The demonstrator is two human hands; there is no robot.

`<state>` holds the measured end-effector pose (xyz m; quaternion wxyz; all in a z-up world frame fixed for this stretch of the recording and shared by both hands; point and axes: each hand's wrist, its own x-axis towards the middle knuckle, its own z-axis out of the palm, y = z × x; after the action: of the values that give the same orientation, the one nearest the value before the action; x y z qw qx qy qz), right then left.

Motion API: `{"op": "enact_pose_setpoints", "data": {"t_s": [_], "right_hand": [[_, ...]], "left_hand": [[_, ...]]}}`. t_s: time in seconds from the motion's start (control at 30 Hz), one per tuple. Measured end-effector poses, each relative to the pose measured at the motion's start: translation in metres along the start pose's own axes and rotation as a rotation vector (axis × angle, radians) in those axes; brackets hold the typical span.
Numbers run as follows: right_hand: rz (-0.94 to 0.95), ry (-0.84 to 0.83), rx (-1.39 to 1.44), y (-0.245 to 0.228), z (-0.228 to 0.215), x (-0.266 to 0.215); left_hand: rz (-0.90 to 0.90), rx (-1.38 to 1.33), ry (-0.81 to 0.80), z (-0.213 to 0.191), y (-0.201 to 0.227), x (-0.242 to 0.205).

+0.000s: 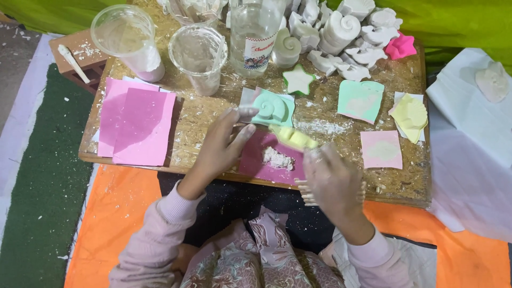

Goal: Demolding various small cast shapes from flexible molds and organizing them on a table with paper squares.

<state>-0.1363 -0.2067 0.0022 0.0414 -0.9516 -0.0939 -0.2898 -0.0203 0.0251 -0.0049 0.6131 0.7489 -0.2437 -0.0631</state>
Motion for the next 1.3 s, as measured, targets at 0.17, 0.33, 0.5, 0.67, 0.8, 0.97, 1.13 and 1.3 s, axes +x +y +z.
{"op": "enact_pose_setpoints", "data": {"t_s": [0.17, 0.33, 0.5, 0.67, 0.8, 0.97, 1.13, 1.3], "right_hand": [[-0.139, -0.012, -0.135, -0.021, 0.007, -0.016], [-0.208, -0.109, -0.088, -0.024, 0.024, -0.037], [-0.243, -0.275, -0.058, -0.017, 0.022, -0.047], [0.244, -0.433, 0.104, -0.006, -0.023, -0.006], [0.187, -0.395, 0.114, 0.001, -0.009, -0.008], [0.203, -0.489, 0.160, -0.008, 0.012, -0.018], [0.199, -0.469, 0.056, -0.010, 0.023, -0.028], [0.147, -0.355, -0.027, -0.016, 0.025, -0.017]], "left_hand": [[-0.101, 0.362, -0.075, -0.003, 0.010, -0.025], [-0.097, 0.510, -0.143, 0.005, 0.002, -0.041], [-0.008, 0.528, -0.112, 0.010, 0.022, -0.039], [0.010, 0.556, -0.166, 0.012, 0.021, -0.040], [-0.010, 0.586, -0.175, 0.018, 0.006, -0.041], [-0.027, 0.438, -0.120, 0.017, 0.009, -0.044], [-0.087, 0.496, -0.133, 0.015, 0.011, -0.052], [-0.029, 0.677, -0.094, 0.014, 0.026, -0.051]]}}
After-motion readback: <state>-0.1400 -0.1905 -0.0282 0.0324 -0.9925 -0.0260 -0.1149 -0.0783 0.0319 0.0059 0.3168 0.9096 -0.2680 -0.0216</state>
